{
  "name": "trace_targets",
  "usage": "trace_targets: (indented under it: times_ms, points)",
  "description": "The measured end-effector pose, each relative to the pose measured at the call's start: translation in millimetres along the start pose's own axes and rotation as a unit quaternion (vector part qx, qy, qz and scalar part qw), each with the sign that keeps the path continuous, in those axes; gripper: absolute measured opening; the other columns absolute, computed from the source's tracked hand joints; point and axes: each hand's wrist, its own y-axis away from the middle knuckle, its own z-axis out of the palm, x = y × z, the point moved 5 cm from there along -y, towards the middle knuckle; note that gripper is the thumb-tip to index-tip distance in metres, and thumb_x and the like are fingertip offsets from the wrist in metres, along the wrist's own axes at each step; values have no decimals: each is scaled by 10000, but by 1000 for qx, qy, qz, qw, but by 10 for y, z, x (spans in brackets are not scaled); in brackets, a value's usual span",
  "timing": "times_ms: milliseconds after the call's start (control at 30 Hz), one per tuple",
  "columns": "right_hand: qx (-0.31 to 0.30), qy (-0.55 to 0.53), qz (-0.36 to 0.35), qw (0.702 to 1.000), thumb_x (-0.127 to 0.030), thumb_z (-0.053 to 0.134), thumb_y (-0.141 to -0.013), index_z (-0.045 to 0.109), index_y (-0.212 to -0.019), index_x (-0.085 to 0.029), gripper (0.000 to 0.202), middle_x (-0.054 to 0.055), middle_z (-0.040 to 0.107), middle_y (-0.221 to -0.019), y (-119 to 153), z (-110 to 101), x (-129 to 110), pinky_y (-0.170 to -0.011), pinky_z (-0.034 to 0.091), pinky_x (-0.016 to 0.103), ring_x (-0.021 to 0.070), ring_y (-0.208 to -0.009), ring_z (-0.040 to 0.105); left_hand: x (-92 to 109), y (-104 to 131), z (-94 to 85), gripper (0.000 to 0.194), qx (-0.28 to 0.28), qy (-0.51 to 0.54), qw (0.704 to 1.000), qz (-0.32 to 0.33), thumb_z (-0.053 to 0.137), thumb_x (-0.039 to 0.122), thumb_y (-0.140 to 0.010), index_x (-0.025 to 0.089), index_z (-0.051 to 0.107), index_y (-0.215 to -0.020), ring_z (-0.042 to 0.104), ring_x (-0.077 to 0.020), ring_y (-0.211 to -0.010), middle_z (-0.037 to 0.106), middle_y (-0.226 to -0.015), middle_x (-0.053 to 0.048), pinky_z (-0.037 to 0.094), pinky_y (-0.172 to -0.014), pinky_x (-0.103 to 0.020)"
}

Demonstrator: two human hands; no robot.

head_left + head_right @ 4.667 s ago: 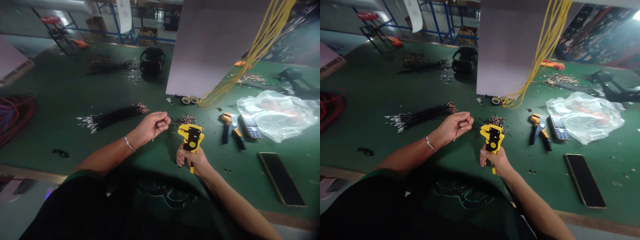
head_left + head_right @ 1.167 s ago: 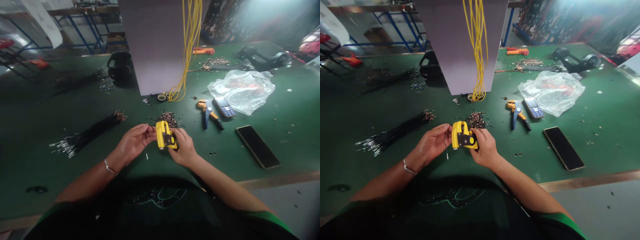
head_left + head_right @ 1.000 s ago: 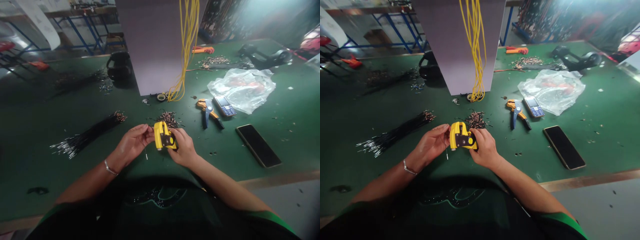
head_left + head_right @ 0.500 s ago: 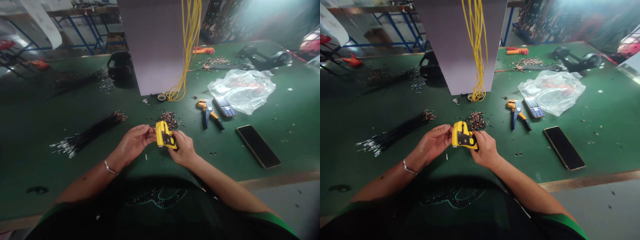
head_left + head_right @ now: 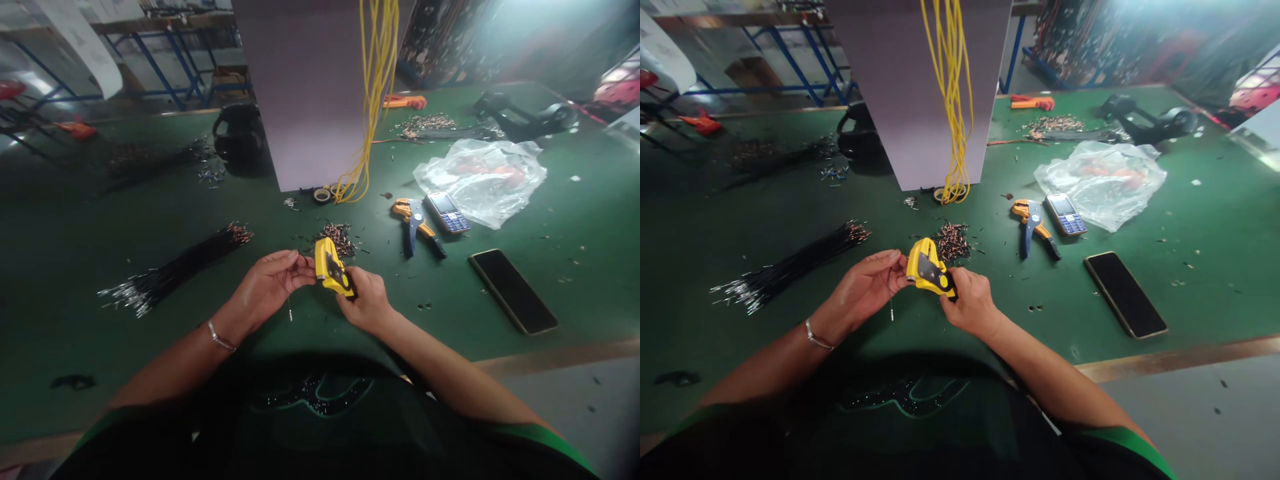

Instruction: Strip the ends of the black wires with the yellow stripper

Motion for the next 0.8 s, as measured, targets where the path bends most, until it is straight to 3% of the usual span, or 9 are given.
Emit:
trace_targets:
  times_ms: [300,500,600,800]
  points:
    - [1,-28,36,999,-209,513,-744,501,-860,-197,117,-7,545,-598,25,59,75,-521,411,278,159,-509,511,2,-8,-18,145,11,-22,1000,-1,667,186,-794,81,707,-702,669,-150,-645,716,-761,-103,563,-701,-276]
    - [-57,-155,177,970,-214,551,-753,526,-802,-192,59,-15,550,-627,-10,113,193,-537,430,261,131,-527,510,50,-15,-39,150,32,-41,999,16,654,175,-797,71,703,-700,689,-174,-700,727,-816,-128,560,-729,-295]
    - [-104,-293,215,926,-229,591,-751,563,-880,-177,142,14,602,-742,-32,125,183,-619,477,289,149,-635,562,120,-21,-66,154,45,-49,997,34,648,183,-805,73,702,-713,683,-161,-685,732,-821,-126,556,-724,-290]
    - [-196,-536,291,768,-238,716,-704,606,-993,-150,321,32,630,-812,33,209,158,-671,505,317,159,-700,606,253,-31,-156,165,53,-48,996,45,653,207,-810,80,693,-711,662,-129,-648,723,-792,-100,550,-684,-256]
